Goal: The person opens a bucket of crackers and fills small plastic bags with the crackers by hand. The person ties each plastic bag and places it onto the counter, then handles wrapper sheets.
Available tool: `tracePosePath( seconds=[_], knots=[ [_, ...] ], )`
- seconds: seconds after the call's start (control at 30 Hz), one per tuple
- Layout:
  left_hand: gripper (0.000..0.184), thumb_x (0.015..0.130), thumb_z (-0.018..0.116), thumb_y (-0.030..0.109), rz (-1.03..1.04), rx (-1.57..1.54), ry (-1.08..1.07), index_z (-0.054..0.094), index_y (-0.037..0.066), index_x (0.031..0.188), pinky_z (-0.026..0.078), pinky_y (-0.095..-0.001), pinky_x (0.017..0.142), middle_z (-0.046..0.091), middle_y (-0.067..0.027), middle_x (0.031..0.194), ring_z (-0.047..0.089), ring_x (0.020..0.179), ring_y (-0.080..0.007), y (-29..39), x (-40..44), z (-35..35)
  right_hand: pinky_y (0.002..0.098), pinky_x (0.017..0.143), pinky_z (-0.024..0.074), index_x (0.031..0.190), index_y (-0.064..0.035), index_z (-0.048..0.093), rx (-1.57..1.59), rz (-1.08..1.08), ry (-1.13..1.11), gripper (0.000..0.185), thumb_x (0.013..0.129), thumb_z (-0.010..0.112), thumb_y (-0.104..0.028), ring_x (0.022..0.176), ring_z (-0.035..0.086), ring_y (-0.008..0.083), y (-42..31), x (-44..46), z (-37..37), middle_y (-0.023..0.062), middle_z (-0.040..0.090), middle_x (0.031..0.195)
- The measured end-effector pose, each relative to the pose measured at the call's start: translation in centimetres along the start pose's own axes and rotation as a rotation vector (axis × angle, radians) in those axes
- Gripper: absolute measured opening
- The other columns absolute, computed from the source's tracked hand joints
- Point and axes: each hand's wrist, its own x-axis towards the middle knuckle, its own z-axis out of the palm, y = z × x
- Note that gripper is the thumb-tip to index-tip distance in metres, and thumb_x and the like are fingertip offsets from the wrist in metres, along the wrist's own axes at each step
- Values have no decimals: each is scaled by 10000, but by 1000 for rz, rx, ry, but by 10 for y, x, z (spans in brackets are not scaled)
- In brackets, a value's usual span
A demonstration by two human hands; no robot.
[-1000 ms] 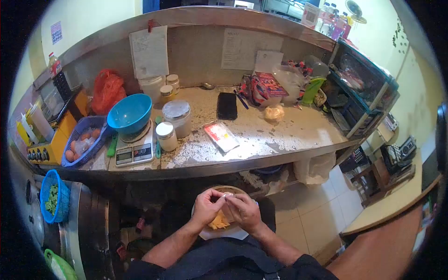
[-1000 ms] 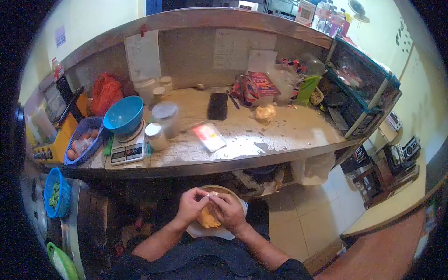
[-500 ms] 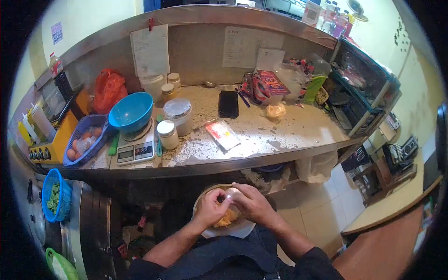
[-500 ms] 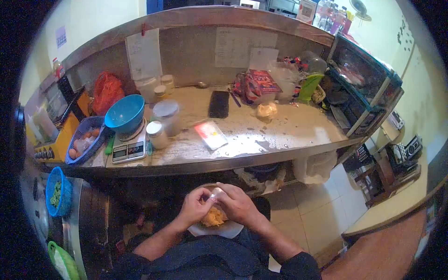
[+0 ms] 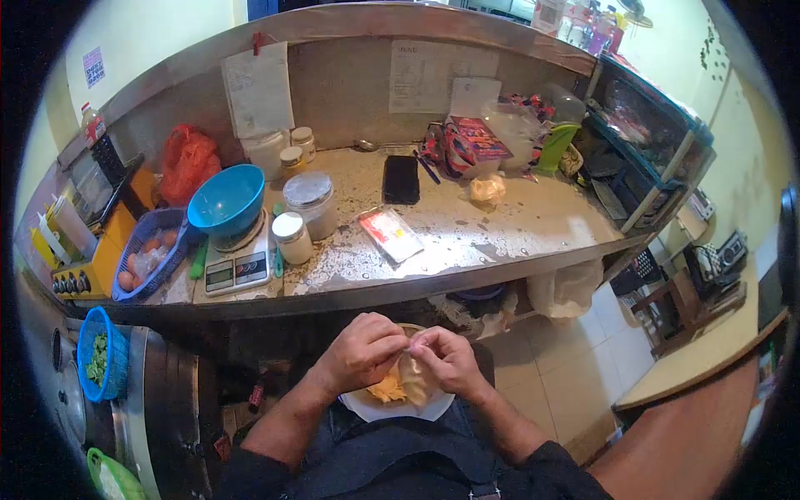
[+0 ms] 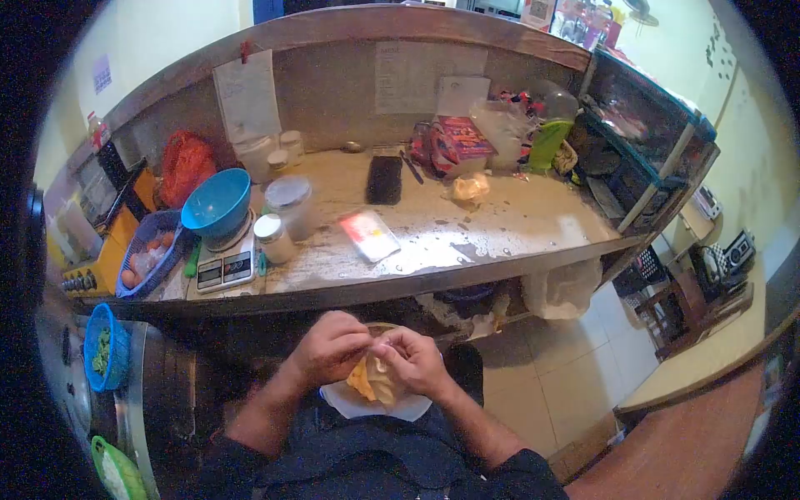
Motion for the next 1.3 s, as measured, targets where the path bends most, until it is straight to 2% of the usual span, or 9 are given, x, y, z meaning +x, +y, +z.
tracePosePath(
  seconds=[0.1, 0.3, 0.5, 0.6, 0.7, 0.8, 1.0, 1.1, 1.3],
  knots=[
    [234, 702, 713, 55, 11, 8, 4, 635, 69, 922, 474, -365, 761, 611, -65, 898, 596, 851, -263, -2, -2, -2, 222, 684, 492, 897, -33, 606, 426, 296, 47, 95, 889, 661, -109, 779, 576, 65, 10, -2, 7, 12, 617, 867],
    [216, 689, 741, 61, -40, -81, 67, 669, 75, 892, 489, -360, 745, 646, -57, 858, 622, 811, -253, -5, -11, 9, 219, 665, 498, 873, -14, 650, 403, 407, 152, 101, 868, 686, -108, 763, 595, 81, 26, -10, 8, 40, 653, 883],
    [165, 719, 750, 35, -178, -211, 83, 698, 40, 876, 506, -345, 674, 681, -103, 833, 652, 754, -267, -9, -18, 17, 285, 804, 515, 921, -2, 694, -194, 32, 137, 141, 831, 708, -110, 890, 659, 177, -6, -9, 9, 107, 701, 959],
    [140, 750, 747, 37, -298, -294, 89, 698, 21, 880, 520, -307, 677, 694, -94, 848, 665, 750, -202, -5, -18, 16, 301, 837, 501, 939, -12, 703, -443, -167, 104, 172, 800, 740, -106, 954, 645, 208, -23, -8, 13, 135, 676, 1035],
    [129, 772, 746, 36, -676, -636, -24, 697, -3, 884, 526, -268, 706, 701, -76, 870, 656, 782, -127, -2, -21, 12, 319, 880, 485, 923, -15, 701, -394, -157, 60, 173, 781, 753, -99, 1033, 619, 240, -13, -7, 8, 155, 629, 1146],
    [138, 774, 754, 34, -841, -837, -139, 688, -20, 882, 526, -250, 737, 696, -65, 886, 642, 812, -95, -1, -23, 6, 353, 950, 452, 886, -38, 690, -288, -122, -83, 128, 787, 723, -113, 1142, 562, 245, -16, -6, 2, 157, 569, 1248],
    [120, 751, 756, 14, -728, -1103, 117, 670, 11, 835, 516, -271, 759, 684, -52, 853, 648, 833, -133, 7, -28, 26, 377, 1044, 348, 908, -21, 684, 296, 151, -263, 92, 834, 672, -73, 1250, 449, 231, -2, -5, -9, 155, 479, 1347],
    [149, 709, 763, 11, -240, -406, 117, 666, 45, 817, 504, -310, 715, 671, -68, 834, 641, 785, -193, 4, -16, 15, 369, 1040, 351, 955, -13, 683, 505, 199, -120, 123, 840, 658, -47, 1246, 452, 226, 7, -8, -3, 144, 468, 1360],
    [122, 729, 746, 34, -348, -225, 214, 684, 50, 833, 498, -324, 691, 653, -90, 811, 631, 747, -226, 20, -11, 13, 366, 1027, 375, 1000, -11, 686, 140, 17, -5, 154, 858, 650, -58, 1238, 465, 222, -8, -7, -1, 159, 487, 1343]
  ],
)
